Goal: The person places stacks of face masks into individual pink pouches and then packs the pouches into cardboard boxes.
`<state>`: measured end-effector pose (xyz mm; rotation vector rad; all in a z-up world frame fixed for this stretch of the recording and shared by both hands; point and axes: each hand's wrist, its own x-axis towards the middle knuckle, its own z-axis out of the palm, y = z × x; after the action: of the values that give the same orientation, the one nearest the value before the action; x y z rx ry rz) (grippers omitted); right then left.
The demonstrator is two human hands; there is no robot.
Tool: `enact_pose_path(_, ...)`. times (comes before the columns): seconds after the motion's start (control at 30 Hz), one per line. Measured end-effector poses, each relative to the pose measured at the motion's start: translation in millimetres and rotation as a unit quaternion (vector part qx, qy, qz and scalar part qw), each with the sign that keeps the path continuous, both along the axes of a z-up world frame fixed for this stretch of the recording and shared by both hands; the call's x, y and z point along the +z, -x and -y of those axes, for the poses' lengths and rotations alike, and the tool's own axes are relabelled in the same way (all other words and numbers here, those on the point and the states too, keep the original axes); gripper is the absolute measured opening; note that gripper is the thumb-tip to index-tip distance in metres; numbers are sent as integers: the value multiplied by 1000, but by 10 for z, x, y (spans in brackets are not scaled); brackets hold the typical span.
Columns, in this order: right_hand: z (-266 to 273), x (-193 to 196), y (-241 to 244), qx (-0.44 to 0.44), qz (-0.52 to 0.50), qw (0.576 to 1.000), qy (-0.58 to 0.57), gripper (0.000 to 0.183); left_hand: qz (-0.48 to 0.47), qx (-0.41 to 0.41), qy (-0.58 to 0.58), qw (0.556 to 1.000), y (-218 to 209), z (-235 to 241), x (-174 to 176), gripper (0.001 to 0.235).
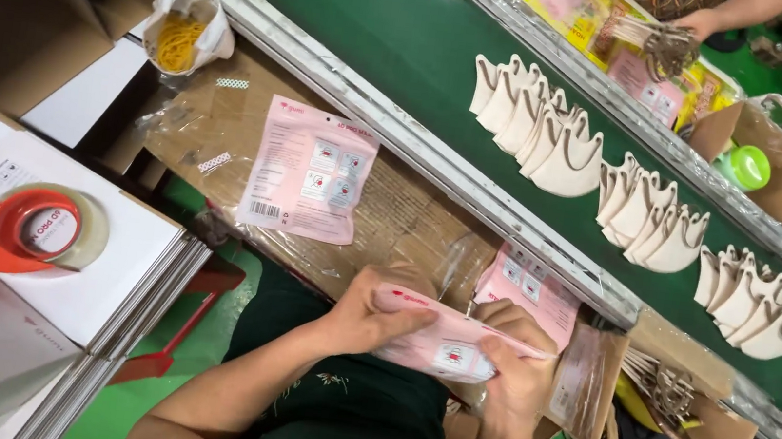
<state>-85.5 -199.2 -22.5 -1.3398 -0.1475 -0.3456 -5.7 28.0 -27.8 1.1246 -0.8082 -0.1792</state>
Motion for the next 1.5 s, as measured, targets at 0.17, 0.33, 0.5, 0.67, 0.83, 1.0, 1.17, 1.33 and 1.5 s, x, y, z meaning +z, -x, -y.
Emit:
enact_pose_path(0.17, 142, -593, -75, -44, -42, 994, -89, 18, -115, 2, -35, 993, 0, -163, -143, 14)
enact_pose_path(0.33, 307, -167, -773, -157, -66, 975, 143, 41, -297, 162, -264, 903, -427, -590, -806, 28)
enact_pose_path(0.5, 1020, -482, -1946, -290, -32, 868, 403, 80, -147, 385, -340, 845, -1125, -1133, -1257, 30)
enact_pose_path(0.67, 519, -110, -2885, -243, -296, 765, 518, 132, 78, 499, -445, 740, -1506, -1109, -1521, 41)
enact_pose_path(0.83, 239, -192, -3390, -159, -336, 707, 602, 130, -107, 367, -456, 804, -1878, -1147, -1496, 40)
enact_pose_path(1.0, 336, -125, -3445, -144, -346, 687, 623, 91, -244, 279, -469, 801, -2200, -1419, -1128, 38)
enact_pose_path(1.17, 625, -419, -3388, -209, -82, 632, 742, 60, 56, 475, -510, 715, -2080, -1354, -909, 52)
enact_pose_path(1.33, 443, 46, -2645, -197, 37, 775, 600, 55, 167, 362, -502, 767, -1618, -362, -956, 35)
enact_pose_path(1.5, -102, -8, -1050, -183, 10, 920, 347, 45, 474, 322, -241, 783, -732, 287, -641, 46)
